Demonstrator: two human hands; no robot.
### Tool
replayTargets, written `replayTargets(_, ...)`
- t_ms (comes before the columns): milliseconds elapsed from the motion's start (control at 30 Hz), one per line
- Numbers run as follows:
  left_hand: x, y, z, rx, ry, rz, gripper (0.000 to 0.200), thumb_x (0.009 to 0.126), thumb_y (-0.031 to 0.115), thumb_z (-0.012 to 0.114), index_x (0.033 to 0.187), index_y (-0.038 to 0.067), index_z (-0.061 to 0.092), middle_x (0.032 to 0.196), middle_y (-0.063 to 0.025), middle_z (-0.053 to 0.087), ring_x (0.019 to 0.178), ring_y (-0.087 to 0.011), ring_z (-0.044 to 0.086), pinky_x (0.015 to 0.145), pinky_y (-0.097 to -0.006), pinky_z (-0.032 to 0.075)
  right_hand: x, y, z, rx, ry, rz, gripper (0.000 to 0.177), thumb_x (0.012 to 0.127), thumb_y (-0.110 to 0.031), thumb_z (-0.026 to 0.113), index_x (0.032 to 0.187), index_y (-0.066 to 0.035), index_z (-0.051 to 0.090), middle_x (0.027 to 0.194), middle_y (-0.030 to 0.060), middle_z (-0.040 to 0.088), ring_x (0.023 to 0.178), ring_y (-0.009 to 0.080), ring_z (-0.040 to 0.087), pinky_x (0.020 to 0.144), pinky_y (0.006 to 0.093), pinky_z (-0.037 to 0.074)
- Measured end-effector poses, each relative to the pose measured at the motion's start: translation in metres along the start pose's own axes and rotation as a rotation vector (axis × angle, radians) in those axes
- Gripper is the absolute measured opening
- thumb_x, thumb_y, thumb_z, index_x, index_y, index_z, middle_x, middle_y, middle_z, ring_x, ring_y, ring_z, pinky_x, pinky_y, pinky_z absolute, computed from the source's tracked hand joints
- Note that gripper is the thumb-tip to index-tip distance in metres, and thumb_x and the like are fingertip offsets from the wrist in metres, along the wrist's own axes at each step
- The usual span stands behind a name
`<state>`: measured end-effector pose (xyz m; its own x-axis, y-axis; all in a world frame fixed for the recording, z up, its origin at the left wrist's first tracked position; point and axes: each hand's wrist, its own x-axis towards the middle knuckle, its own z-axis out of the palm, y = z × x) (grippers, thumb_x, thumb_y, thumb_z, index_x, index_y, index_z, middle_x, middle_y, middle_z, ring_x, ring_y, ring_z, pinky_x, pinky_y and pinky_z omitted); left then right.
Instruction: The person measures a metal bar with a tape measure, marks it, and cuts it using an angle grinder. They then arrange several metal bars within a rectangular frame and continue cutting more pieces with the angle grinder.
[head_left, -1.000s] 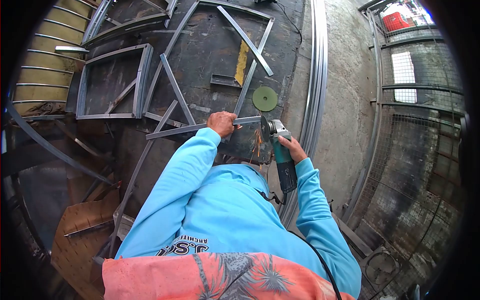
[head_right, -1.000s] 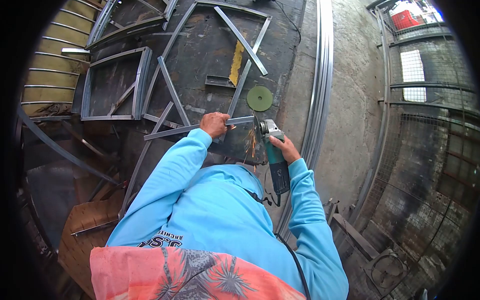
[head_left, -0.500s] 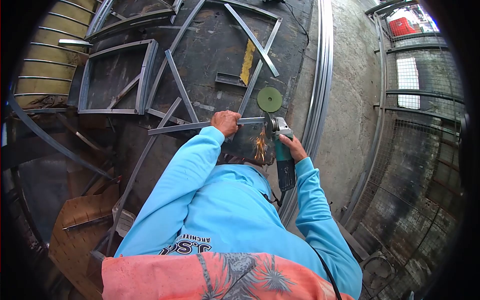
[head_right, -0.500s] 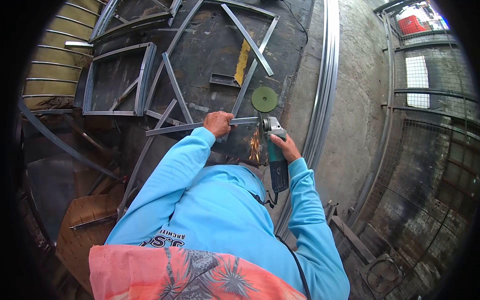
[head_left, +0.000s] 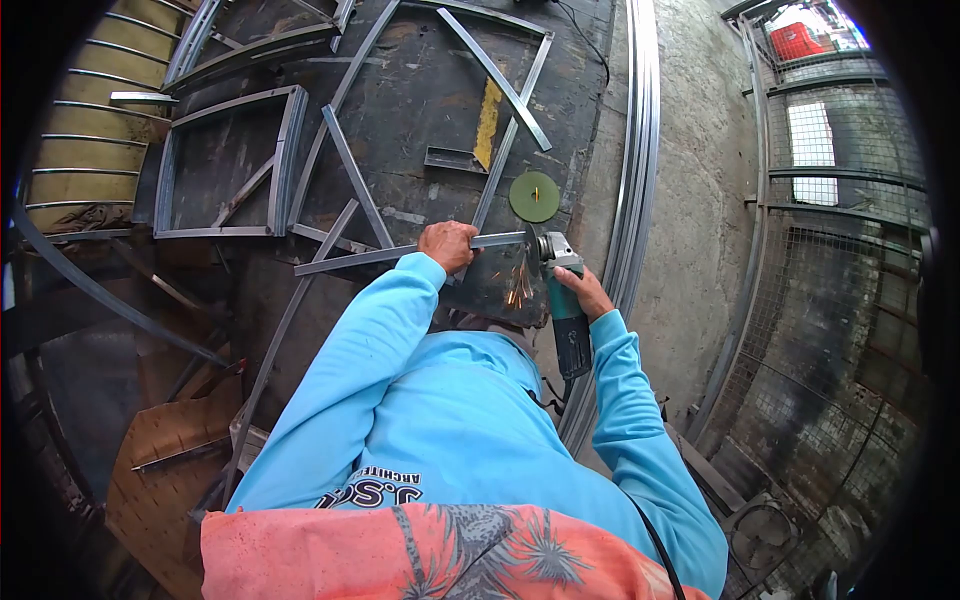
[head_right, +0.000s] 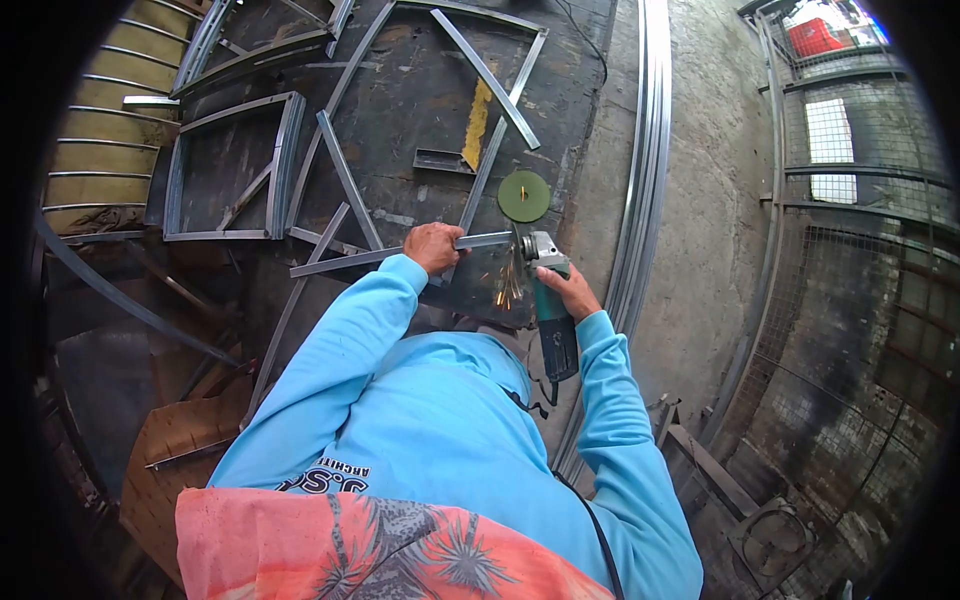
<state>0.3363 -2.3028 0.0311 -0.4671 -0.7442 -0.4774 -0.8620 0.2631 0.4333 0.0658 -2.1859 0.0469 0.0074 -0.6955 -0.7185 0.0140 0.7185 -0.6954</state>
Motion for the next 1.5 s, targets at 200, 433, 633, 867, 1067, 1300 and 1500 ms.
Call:
replayTargets(200,-0.001,-0.004,-0.007,-0.047,0.002,-0.005,0.03,0.08,0.043,0.072,0.094,0.016,0.072,0.092,-0.0105,0.071,0.092,-0.0309,0.067,0.081,-0.0437,0.052,0.0,0.014,0.001,-0.03,-0.003,-0.012,0.077,0.075,-0.054,0.076,0.126,-0.001,0.053,0.101,0.0117,0.062,0.086,0.0201,0.064,0.072,0.0317,0.055)
replayTargets(433,0.01,-0.01,-0.019,-0.063,-0.019,0.04,0.038,0.073,0.045,0.077,0.093,0.013,0.071,0.091,-0.0138,0.07,0.09,-0.0336,0.067,0.081,-0.045,0.052,-0.029,0.016,0.0,0.15,-0.032,0.025,0.072,0.077,-0.052,0.074,0.124,-0.002,0.051,0.096,0.0106,0.062,0.079,0.0202,0.066,0.068,0.0316,0.056)
replayTargets(633,0.008,-0.001,-0.009,0.061,-0.026,-0.01,0.036,0.081,0.044,0.072,0.093,0.011,0.066,0.092,-0.0143,0.07,0.091,-0.0338,0.067,0.08,-0.046,0.052,-0.011,0.025,-0.007,0.141,0.032,0.011,0.069,0.079,-0.057,0.07,0.12,-0.002,0.056,0.095,0.0061,0.061,0.082,0.0157,0.062,0.07,0.0289,0.052)
replayTargets(867,0.009,0.0,-0.008,0.047,-0.007,-0.006,0.036,0.082,0.045,0.07,0.092,0.011,0.067,0.091,-0.014,0.07,0.09,-0.0338,0.067,0.079,-0.0458,0.052,0.002,0.028,-0.003,0.082,0.039,0.015,0.07,0.079,-0.06,0.069,0.118,-0.003,0.059,0.099,0.0056,0.06,0.083,0.0148,0.059,0.072,0.0281,0.05)
replayTargets(1067,0.011,-0.006,0.003,0.037,0.036,0.025,0.033,0.081,0.044,0.071,0.087,0.012,0.065,0.085,-0.0153,0.069,0.085,-0.0353,0.067,0.075,-0.0481,0.051,0.003,0.011,0.003,0.01,0.041,0.012,0.075,0.078,-0.062,0.069,0.12,-0.001,0.057,0.1,0.0071,0.061,0.084,0.0153,0.06,0.072,0.0289,0.051)
replayTargets(1300,0.01,-0.006,0.002,0.015,0.043,0.036,0.033,0.081,0.045,0.07,0.087,0.012,0.065,0.084,-0.0148,0.069,0.084,-0.035,0.067,0.075,-0.0477,0.051,0.005,-0.001,0.009,-0.008,0.046,0.027,0.077,0.076,-0.061,0.072,0.121,-0.001,0.056,0.097,0.0084,0.062,0.081,0.0169,0.062,0.07,0.0299,0.053)
replayTargets(1500,0.011,-0.007,0.004,0.027,0.028,0.038,0.033,0.081,0.044,0.07,0.087,0.012,0.065,0.084,-0.0145,0.069,0.085,-0.0342,0.067,0.075,-0.0472,0.052,0.013,0.004,0.004,-0.005,0.024,0.026,0.076,0.076,-0.06,0.072,0.122,-0.001,0.055,0.098,0.0086,0.062,0.081,0.0172,0.062,0.07,0.0305,0.053)
